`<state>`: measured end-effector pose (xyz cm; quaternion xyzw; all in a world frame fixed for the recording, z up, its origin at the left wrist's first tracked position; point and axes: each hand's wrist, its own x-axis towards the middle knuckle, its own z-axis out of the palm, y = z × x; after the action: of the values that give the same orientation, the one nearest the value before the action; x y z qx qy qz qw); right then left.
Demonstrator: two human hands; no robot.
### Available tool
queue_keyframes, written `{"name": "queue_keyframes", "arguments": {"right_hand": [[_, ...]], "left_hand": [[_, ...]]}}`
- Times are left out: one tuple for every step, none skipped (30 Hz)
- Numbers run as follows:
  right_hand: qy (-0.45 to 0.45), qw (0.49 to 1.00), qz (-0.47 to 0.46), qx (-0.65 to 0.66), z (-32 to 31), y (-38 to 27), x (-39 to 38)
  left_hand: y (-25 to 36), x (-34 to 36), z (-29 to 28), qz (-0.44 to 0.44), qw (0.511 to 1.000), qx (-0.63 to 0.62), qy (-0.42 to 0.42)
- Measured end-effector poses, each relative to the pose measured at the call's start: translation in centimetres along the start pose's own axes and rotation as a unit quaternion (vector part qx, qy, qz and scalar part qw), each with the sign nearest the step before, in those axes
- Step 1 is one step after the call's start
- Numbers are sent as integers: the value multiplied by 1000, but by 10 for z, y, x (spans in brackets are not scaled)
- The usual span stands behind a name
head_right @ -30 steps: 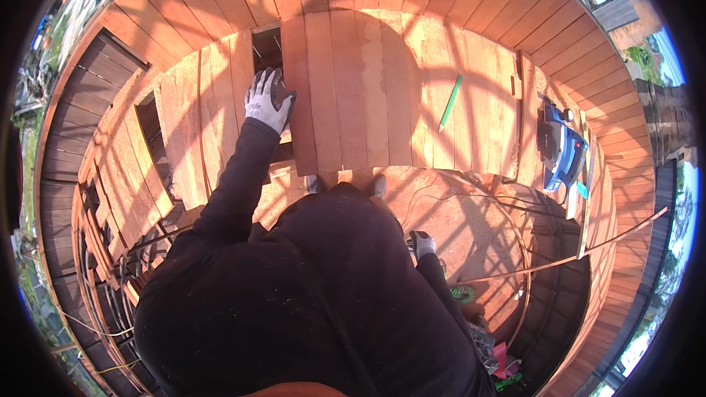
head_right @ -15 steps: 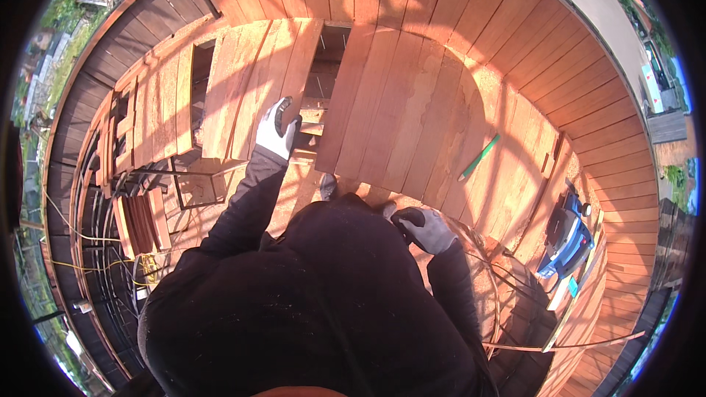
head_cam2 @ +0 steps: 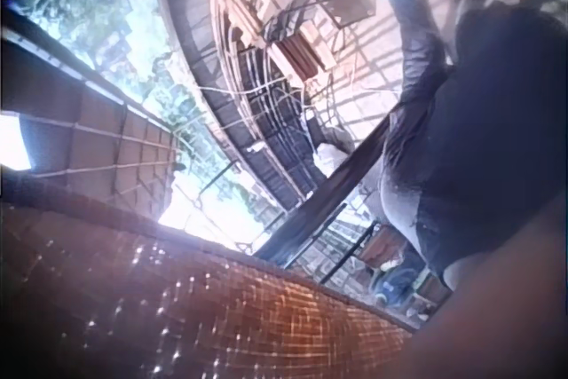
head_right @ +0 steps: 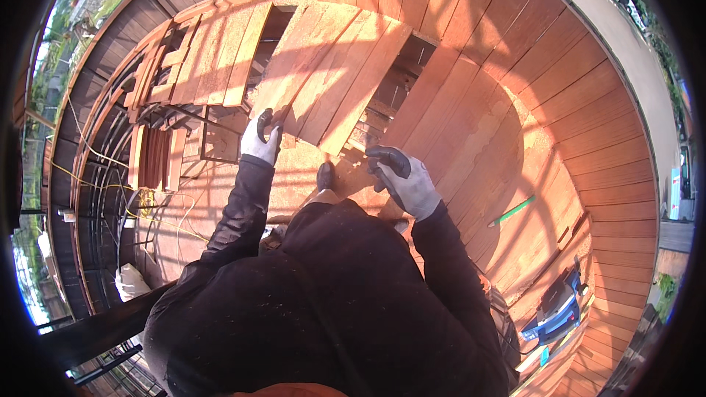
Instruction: The person installs wooden planks onto a roof structure. They position each plank, use a pencil to mark it, and then use a nail gun to secure it in place. The process is repeated for multiple planks.
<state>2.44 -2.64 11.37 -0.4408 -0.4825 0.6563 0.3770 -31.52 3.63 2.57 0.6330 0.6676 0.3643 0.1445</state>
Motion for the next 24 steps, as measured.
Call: {"name": "queue_keyframes", "arguments": {"right_hand": [[-7, 1000, 1, 12, 9, 2, 8], [-12, 1000, 1, 23, 18, 8, 16], [-12, 999, 4, 38, 26, 16, 26], [-32, 999, 32, 26, 30, 28, 39], [-23, 999, 41, 11, 41, 30, 47], [-15, 999, 45, -9, 54, 29, 58], [-7, 998, 51, -29, 67, 28, 70], [23, 999, 43, 10, 78, 34, 79], [81, 995, 16, -59, 82, 39, 89], [137, 982, -10, -128, 84, 45, 101], [191, 961, -34, -199, 83, 50, 114], [270, 945, -28, -182, 83, 55, 126], [340, 921, -64, -182, 79, 57, 138], [382, 889, -36, -250, 75, 53, 147], [422, 851, -10, -313, 72, 49, 156], [442, 831, 27, -337, 70, 54, 166], [461, 808, 62, -362, 65, 66, 178], [480, 781, 99, -387, 59, 73, 187], [485, 795, 111, -347, 52, 78, 194], [483, 811, 121, -306, 49, 80, 201], [478, 827, 132, -266, 46, 83, 207], [488, 832, 78, -253, 41, 88, 210], [478, 859, 69, -170, 32, 96, 215], [463, 880, 61, -86, 22, 103, 220]], "left_hand": [[-4, 17, 1, 16, 999, 38, -3], [-10, 38, 8, 26, 997, 65, -18], [-11, 54, 10, 36, 994, 103, -29], [-9, 71, 14, 47, 985, 156, -62], [-1, 86, 17, 58, 971, 208, -99], [8, 103, 19, 79, 953, 257, -142], [18, 117, 17, 71, 930, 297, -206], [22, 129, 21, 72, 925, 298, -226], [22, 139, 25, 71, 918, 303, -245], [18, 146, 27, 67, 920, 287, -259], [13, 150, 28, 62, 922, 270, -272], [10, 154, 27, 57, 922, 255, -286], [3, 156, 28, 40, 936, 204, -286], [-7, 156, 28, 33, 953, 139, -266], [-18, 158, 26, 28, 967, 76, -243], [-38, 160, 30, 29, 974, -8, -224], [-56, 163, 37, 40, 975, -79, -202], [-52, 166, 28, -35, 952, -175, -247], [-47, 169, 19, -111, 913, -266, -289], [-48, 170, 14, -87, 920, -278, -260], [-38, 172, -4, -85, 922, -271, -264], [-48, 172, -2, -49, 930, -267, -248], [-58, 175, -3, -10, 938, -260, -230], [-62, 177, -8, -26, 927, -290, -236]]}}
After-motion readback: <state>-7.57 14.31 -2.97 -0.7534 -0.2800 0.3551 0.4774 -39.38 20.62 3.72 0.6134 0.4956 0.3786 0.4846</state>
